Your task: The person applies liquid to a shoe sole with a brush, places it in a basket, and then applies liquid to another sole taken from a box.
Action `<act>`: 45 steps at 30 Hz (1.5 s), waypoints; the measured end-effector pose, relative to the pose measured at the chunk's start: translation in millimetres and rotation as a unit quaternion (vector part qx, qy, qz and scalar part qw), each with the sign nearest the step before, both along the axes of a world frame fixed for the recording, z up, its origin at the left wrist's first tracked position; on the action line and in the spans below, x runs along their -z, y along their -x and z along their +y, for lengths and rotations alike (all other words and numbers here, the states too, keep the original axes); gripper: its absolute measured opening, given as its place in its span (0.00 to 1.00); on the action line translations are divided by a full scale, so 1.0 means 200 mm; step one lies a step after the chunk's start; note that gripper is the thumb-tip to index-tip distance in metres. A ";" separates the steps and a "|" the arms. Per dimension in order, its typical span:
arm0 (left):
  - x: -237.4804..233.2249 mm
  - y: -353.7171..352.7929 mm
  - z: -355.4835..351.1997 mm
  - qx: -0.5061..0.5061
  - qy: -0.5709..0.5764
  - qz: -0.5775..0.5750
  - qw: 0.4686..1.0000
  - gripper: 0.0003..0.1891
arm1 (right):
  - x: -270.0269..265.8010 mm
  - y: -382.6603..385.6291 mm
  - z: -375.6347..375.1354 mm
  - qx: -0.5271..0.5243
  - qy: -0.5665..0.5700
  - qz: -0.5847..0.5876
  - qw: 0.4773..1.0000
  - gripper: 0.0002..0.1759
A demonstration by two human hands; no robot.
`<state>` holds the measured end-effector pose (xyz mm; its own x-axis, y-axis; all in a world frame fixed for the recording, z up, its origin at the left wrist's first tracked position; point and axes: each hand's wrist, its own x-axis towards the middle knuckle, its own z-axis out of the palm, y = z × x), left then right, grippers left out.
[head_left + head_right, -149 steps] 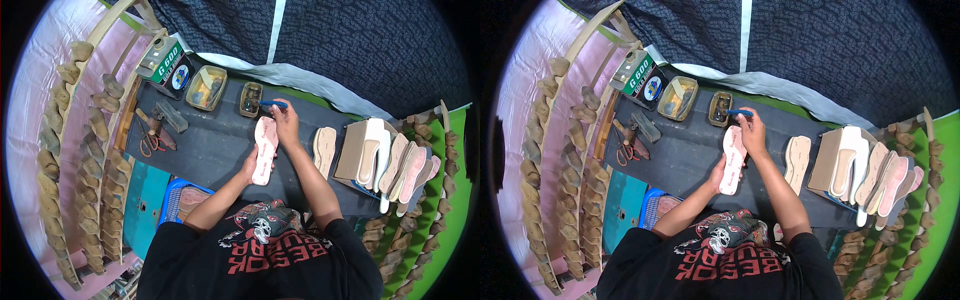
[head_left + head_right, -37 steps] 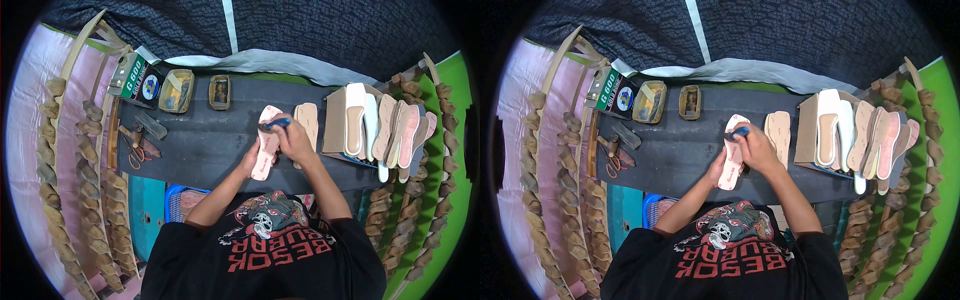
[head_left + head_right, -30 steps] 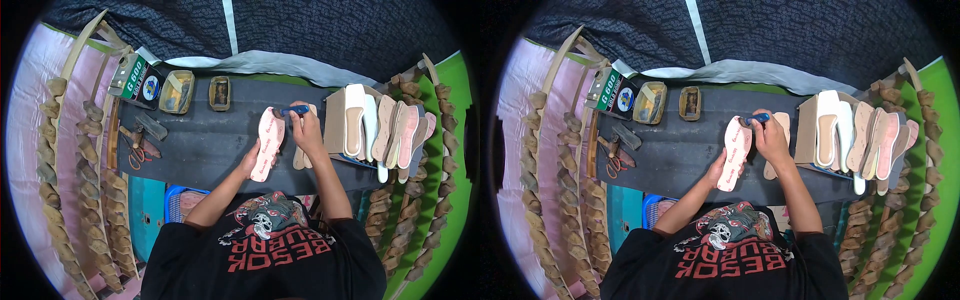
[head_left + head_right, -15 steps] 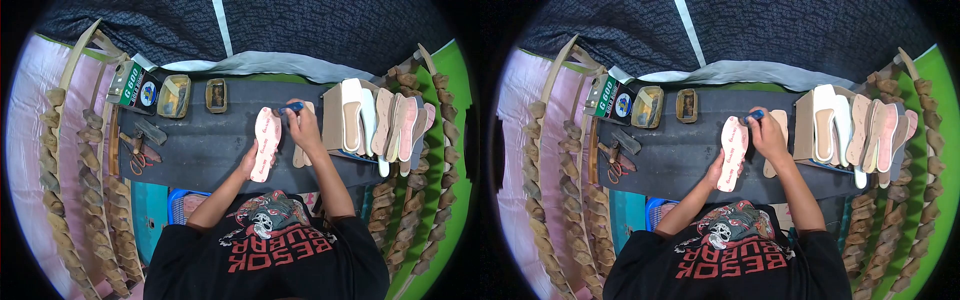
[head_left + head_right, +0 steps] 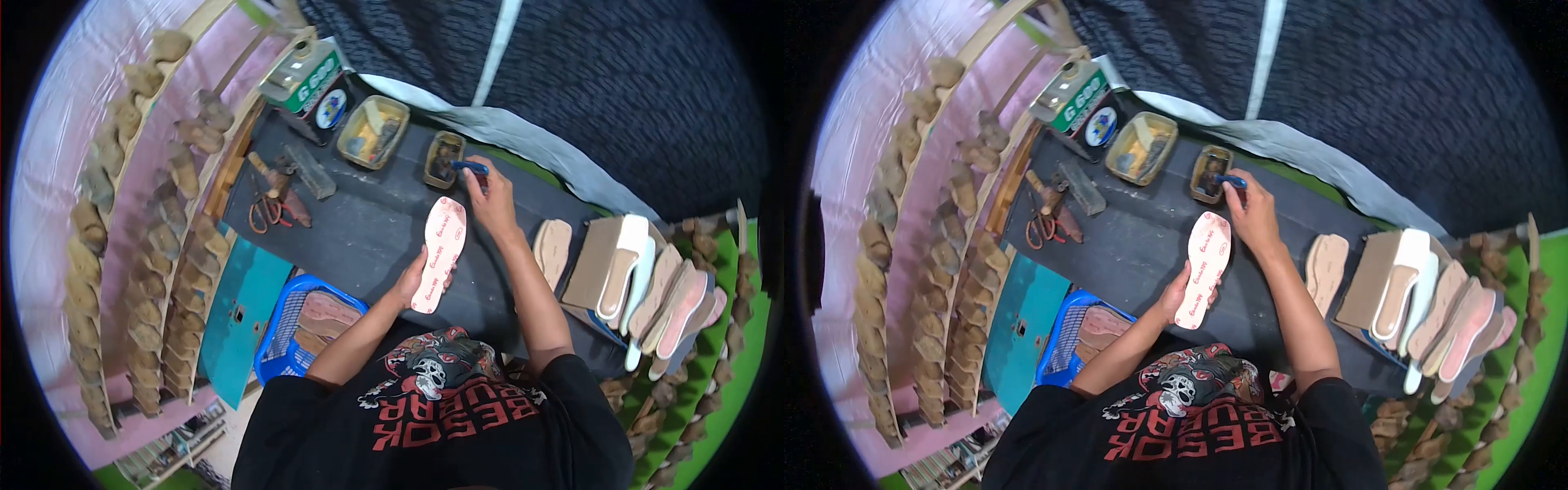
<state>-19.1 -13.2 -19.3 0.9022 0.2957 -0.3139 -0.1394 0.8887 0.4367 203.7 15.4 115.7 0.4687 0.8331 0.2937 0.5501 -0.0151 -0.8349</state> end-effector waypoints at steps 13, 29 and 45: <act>-0.01 0.12 0.17 0.019 0.059 -0.028 0.998 0.41 | 0.09 0.00 0.07 0.076 0.012 0.030 0.997 0.11; -0.15 -0.30 0.02 0.095 0.036 -0.050 0.994 0.39 | -0.21 -0.10 -0.67 0.002 0.020 -0.025 0.999 0.07; -0.12 -0.43 -0.21 0.094 0.010 -0.055 0.994 0.40 | -0.21 -0.25 -0.87 0.025 0.002 -0.071 0.997 0.07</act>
<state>66.0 -54.8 3.8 0.9702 0.1138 -0.2137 -0.0164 0.9117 0.4106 254.4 -158.0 157.7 0.4633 0.8110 0.3572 0.6613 -0.0480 -0.7486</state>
